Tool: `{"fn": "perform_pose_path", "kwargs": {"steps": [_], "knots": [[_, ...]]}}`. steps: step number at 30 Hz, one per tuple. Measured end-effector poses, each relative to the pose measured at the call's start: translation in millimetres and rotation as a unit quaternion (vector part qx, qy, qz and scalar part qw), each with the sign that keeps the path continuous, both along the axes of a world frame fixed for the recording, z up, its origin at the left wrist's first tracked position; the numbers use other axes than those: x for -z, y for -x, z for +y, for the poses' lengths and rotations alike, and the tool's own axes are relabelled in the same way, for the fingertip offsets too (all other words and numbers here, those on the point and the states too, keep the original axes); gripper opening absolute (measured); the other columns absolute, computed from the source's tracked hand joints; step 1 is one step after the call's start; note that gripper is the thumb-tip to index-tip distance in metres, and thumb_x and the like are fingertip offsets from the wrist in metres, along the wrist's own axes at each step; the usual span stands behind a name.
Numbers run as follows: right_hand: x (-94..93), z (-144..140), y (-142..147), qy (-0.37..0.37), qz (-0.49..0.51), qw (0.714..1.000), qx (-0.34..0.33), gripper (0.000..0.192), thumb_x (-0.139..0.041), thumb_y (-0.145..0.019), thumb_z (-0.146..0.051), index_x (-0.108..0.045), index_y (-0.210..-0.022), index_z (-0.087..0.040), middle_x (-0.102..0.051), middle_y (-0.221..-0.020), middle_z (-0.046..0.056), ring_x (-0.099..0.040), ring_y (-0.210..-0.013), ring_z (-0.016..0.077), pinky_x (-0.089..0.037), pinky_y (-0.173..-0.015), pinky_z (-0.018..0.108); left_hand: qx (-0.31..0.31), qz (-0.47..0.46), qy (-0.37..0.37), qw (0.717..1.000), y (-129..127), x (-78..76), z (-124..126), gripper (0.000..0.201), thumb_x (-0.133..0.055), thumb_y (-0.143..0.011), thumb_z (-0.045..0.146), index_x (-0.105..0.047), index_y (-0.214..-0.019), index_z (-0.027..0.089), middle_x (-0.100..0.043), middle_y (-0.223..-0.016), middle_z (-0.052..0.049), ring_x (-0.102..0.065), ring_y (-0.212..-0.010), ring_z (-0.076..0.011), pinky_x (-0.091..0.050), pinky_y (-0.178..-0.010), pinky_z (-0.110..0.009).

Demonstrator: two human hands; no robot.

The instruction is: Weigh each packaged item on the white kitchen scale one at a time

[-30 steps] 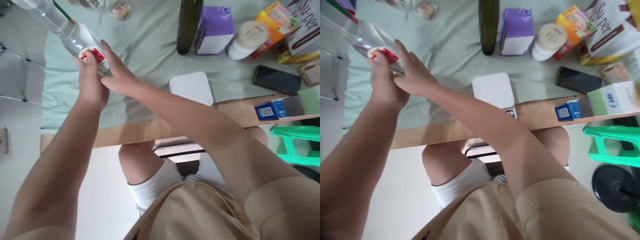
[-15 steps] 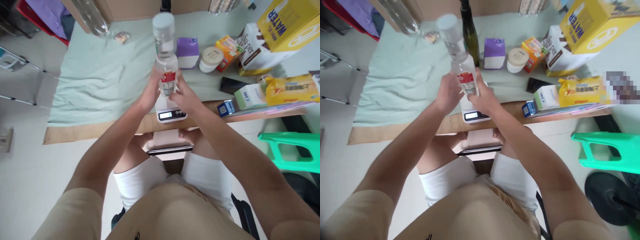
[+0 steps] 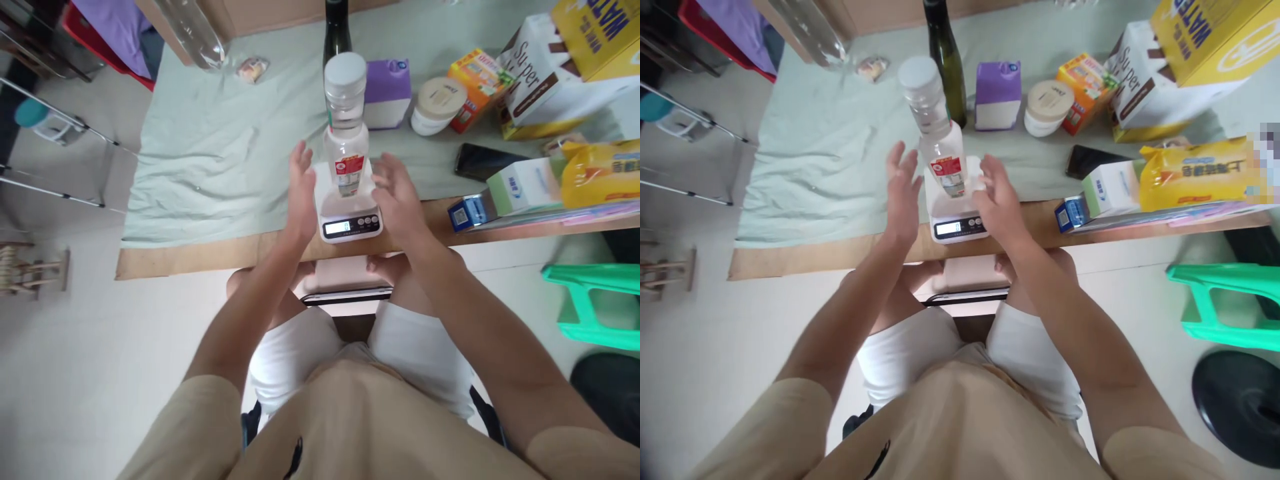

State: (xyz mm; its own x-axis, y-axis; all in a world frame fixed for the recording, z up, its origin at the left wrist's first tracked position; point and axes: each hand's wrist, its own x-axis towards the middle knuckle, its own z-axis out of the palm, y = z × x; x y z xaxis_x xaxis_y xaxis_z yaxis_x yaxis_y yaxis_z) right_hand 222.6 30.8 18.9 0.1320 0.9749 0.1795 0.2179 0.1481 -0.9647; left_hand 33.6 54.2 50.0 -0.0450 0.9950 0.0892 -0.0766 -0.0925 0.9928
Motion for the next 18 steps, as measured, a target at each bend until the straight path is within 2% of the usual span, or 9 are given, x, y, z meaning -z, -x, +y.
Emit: {"fn": "perform_pose_path", "kwargs": {"steps": [1, 2, 3, 5, 6, 8, 13, 18], "knots": [[3.3, -8, -6, 0.021, 0.020, 0.999, 0.046, 0.046, -0.053, -0.088, -0.037, -0.052, -0.133, -0.030, -0.064, -0.132, 0.006, -0.068, -0.096, 0.0161, -0.058, -0.089, 0.036, -0.034, 0.003, -0.016, 0.999, 6, 4.2, -10, 0.031, -0.053, -0.096, 0.057, -0.060, -0.112, 0.031, -0.067, -0.129, -0.002, -0.061, -0.133, -0.0157, -0.052, -0.108, -0.032], [6.5, -17, -12, 0.044, 0.037, 0.995, 0.086, 0.039, -0.051, -0.088, -0.038, -0.055, -0.126, -0.028, -0.067, -0.120, 0.005, -0.065, -0.083, 0.0135, -0.057, -0.080, 0.032, -0.065, 0.014, -0.025, 0.997, 12, 9.2, -21, 0.033, -0.053, -0.095, 0.059, -0.063, -0.099, 0.028, -0.069, -0.110, -0.003, -0.067, -0.112, -0.0159, -0.055, -0.096, -0.029], [9.7, -25, -18, 0.063, 0.045, 0.990, 0.114, 0.032, -0.050, -0.089, -0.038, -0.058, -0.118, -0.027, -0.068, -0.106, 0.004, -0.060, -0.074, 0.0118, -0.054, -0.074, 0.030, -0.085, 0.036, -0.025, 0.995, 18, 14.7, -32, 0.038, -0.054, -0.094, 0.060, -0.062, -0.083, 0.024, -0.066, -0.088, -0.004, -0.065, -0.088, -0.0149, -0.054, -0.082, -0.027], [15.3, -37, -26, 0.080, 0.041, 0.988, 0.123, 0.023, -0.051, -0.089, -0.037, -0.062, -0.104, -0.024, -0.062, -0.084, 0.001, -0.054, -0.067, 0.0106, -0.048, -0.067, 0.027, -0.111, 0.083, 0.001, 0.990, 28, 25.5, -51, 0.051, -0.061, -0.091, 0.055, -0.047, -0.058, 0.019, -0.044, -0.059, -0.001, -0.044, -0.059, -0.0109, -0.041, -0.060, -0.026], [17.5, -40, -29, 0.083, 0.039, 0.989, 0.118, 0.020, -0.052, -0.088, -0.036, -0.062, -0.099, -0.023, -0.059, -0.078, 0.000, -0.054, -0.066, 0.0105, -0.047, -0.066, 0.026, -0.117, 0.098, 0.018, 0.988, 31, 30.0, -58, 0.056, -0.064, -0.090, 0.051, -0.038, -0.053, 0.018, -0.035, -0.054, 0.001, -0.034, -0.055, -0.0094, -0.034, -0.055, -0.026], [20.4, -42, -29, 0.094, 0.036, 0.990, 0.100, 0.017, -0.053, -0.086, -0.035, -0.062, -0.093, -0.023, -0.055, -0.072, -0.001, -0.053, -0.066, 0.0106, -0.045, -0.066, 0.026, -0.130, 0.099, 0.042, 0.986, 35, 35.8, -63, 0.057, -0.065, -0.090, 0.043, -0.030, -0.052, 0.018, -0.026, -0.052, 0.002, -0.025, -0.053, -0.0080, -0.024, -0.052, -0.027], [19.8, -39, -20, 0.117, -0.033, 0.991, 0.061, 0.016, -0.055, -0.084, -0.033, -0.063, -0.093, -0.022, -0.060, -0.073, -0.001, -0.055, -0.066, 0.0126, -0.044, -0.066, 0.029, -0.127, 0.097, 0.047, 0.986, 32, 37.4, -53, 0.054, -0.060, -0.092, 0.038, -0.025, -0.057, 0.018, -0.024, -0.055, 0.003, -0.023, -0.055, -0.0077, -0.020, -0.055, -0.027], [18.5, -38, -17, 0.119, -0.058, 0.989, 0.062, 0.016, -0.054, -0.084, -0.031, -0.063, -0.092, -0.021, -0.061, -0.073, -0.001, -0.056, -0.067, 0.0136, -0.044, -0.067, 0.029, -0.114, 0.119, 0.045, 0.985, 30, 37.9, -51, 0.049, -0.059, -0.091, 0.032, -0.025, -0.058, 0.018, -0.023, -0.056, 0.003, -0.023, -0.056, -0.0075, -0.020, -0.057, -0.028]]}}
